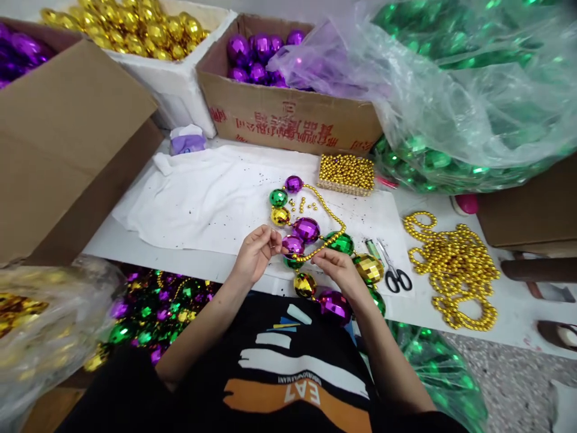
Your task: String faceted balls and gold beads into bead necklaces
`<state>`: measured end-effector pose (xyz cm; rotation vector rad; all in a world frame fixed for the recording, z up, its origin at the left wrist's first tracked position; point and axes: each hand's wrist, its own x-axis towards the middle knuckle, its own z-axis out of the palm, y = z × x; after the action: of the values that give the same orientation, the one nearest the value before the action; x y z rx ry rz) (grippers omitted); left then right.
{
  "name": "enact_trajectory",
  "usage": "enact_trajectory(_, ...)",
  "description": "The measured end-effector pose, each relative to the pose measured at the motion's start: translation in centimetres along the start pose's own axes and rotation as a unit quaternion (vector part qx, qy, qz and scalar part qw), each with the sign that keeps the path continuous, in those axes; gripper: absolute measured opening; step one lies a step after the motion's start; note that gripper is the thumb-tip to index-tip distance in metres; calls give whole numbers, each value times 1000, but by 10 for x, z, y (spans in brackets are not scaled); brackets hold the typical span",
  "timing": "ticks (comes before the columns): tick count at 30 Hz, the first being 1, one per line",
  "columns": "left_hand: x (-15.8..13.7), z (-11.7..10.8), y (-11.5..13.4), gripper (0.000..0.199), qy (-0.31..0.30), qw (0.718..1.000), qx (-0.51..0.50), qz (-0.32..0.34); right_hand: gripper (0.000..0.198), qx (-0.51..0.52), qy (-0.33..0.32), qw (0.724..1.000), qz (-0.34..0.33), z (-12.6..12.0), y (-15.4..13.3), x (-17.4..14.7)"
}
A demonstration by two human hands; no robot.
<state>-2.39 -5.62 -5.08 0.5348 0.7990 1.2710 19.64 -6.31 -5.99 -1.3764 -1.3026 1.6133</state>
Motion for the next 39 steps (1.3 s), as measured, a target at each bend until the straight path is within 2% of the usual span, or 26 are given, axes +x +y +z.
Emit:
enact_trajectory(2,0,2,-1,32,1,999,48,-17,26,-45,-3,998,-34,-3,-16,-3)
enact_trajectory(4,2,6,4,31,-27,994,102,-40,22,-118,-4,989,-92,-6,-42,-3)
enact_trajectory(8,7,15,17,22,-123,976,161,-85,19,-277,-42,935,-219,-7,-91,6)
enact_trajectory(12,14,18,19,27,-162,959,207,-107,16,-357,-68,891,-272,-4,-110,24)
enact_trajectory(15,17,18,15,28,-152,956,228,-100,17,-376,-69,879,-285,-1,-107,38)
enact_trajectory(17,18,18,11,29,-137,960,229,-84,18,-385,18,875,-292,3,-99,41)
enact_trajectory(20,18,21,6,33,-120,966,218,-65,20,-364,205,856,-306,12,-83,33)
enact_trajectory(21,18,22,5,34,-120,966,219,-59,19,-337,224,862,-306,16,-77,28)
enact_trajectory(22,18,22,5,34,-123,965,227,-53,16,-300,206,882,-299,20,-70,23)
enact_trajectory(25,16,24,4,32,-128,953,273,-22,12,-173,84,953,-233,30,-52,12)
enact_trajectory(26,15,25,4,32,-127,949,287,-10,15,-145,56,966,-209,32,-47,11)
enact_trajectory(28,13,25,4,29,-121,943,310,11,18,-127,47,973,-186,36,-40,12)
enact_trajectory(32,9,24,-1,20,-86,922,371,67,13,-197,92,957,-191,44,-33,13)
enact_trajectory(35,9,23,-5,14,-45,906,407,106,9,-259,147,929,-219,51,-28,10)
enact_trajectory(39,11,24,-9,17,-30,922,375,89,22,-309,245,873,-286,46,-34,-1)
